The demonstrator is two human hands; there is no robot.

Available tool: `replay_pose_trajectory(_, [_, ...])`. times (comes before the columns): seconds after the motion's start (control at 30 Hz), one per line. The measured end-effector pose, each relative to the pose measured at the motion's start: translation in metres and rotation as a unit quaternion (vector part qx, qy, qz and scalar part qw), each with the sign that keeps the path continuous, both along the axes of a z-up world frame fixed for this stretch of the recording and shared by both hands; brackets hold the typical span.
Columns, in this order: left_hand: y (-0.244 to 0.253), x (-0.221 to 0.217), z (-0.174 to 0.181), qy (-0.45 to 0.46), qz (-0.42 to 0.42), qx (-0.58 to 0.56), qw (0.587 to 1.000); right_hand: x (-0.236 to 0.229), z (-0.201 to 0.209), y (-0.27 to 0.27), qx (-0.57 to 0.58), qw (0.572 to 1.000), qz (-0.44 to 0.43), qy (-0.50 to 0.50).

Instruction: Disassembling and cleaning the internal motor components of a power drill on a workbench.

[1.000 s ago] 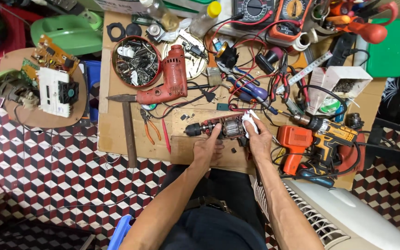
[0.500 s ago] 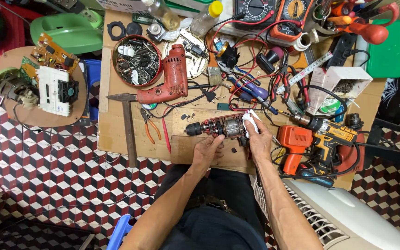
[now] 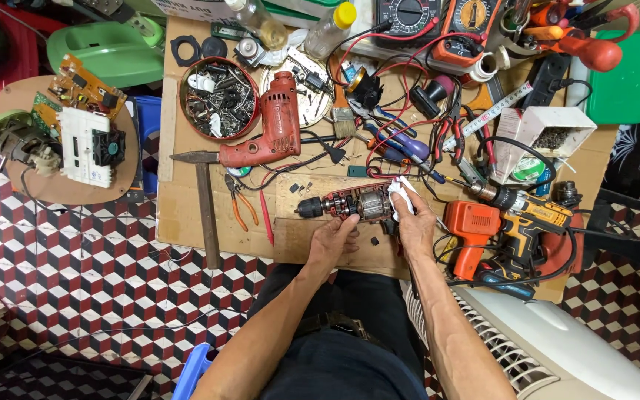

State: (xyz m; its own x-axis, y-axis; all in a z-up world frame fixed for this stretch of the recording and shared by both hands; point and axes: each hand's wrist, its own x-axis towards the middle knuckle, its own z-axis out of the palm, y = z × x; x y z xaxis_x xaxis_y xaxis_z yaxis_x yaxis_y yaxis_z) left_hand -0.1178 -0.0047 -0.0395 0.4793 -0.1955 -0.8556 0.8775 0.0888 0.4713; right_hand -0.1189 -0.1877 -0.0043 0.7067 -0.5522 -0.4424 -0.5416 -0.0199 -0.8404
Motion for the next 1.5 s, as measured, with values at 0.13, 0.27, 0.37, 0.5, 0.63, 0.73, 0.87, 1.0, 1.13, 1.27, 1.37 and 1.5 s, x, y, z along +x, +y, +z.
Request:
replay_pose_trajectory(0.13, [0.002, -0.008, -0.013, -0.013, -0.004, -0.023, 1.000, -0.002, -0.007, 0.000, 0.011, 1.000, -0.012, 0.005])
replay_pose_trajectory(0.27, [0.005, -0.014, -0.025, -0.031, -0.007, -0.018, 0.999, -0.002, -0.009, 0.002, -0.003, 1.000, -0.010, 0.012])
replay_pose_trajectory(0.37, [0.007, -0.015, -0.031, -0.033, -0.010, -0.065, 0.997, -0.009, -0.020, -0.007, 0.034, 0.998, -0.046, 0.000])
replay_pose_trajectory(0.5, [0.016, 0.003, 0.022, -0.009, -0.154, 0.003, 0.988, -0.019, -0.025, -0.016, 0.169, 0.972, -0.148, -0.063])
replay_pose_trajectory(0.63, [0.020, -0.007, 0.015, 0.005, -0.192, -0.028, 0.981, -0.022, 0.021, -0.011, 0.060, 0.989, -0.131, -0.007])
replay_pose_trajectory(0.73, [0.016, -0.001, 0.034, -0.011, -0.247, 0.024, 0.969, -0.018, 0.050, 0.000, -0.146, 0.989, 0.025, 0.019])
replay_pose_trajectory(0.87, [0.011, -0.004, 0.033, -0.032, -0.272, 0.035, 0.961, -0.028, 0.026, -0.005, -0.333, 0.925, 0.182, 0.022])
replay_pose_trajectory(1.0, [0.011, -0.008, 0.026, -0.075, -0.260, 0.007, 0.963, -0.026, 0.024, -0.014, -0.287, 0.945, 0.148, 0.061])
replay_pose_trajectory(1.13, [0.004, 0.006, 0.053, -0.116, -0.272, -0.006, 0.955, -0.030, 0.044, -0.026, 0.017, 0.997, -0.070, 0.019])
replay_pose_trajectory(1.27, [-0.015, 0.038, 0.108, -0.094, -0.265, 0.025, 0.959, -0.042, 0.065, -0.030, 0.310, 0.936, -0.164, -0.010])
replay_pose_trajectory(1.37, [-0.023, 0.053, 0.114, -0.094, -0.222, 0.002, 0.970, -0.040, 0.086, -0.022, 0.358, 0.919, -0.159, -0.040])
replay_pose_trajectory(1.5, [-0.030, 0.062, 0.124, -0.048, -0.081, -0.164, 0.982, -0.044, 0.094, -0.016, 0.380, 0.909, -0.165, -0.049])
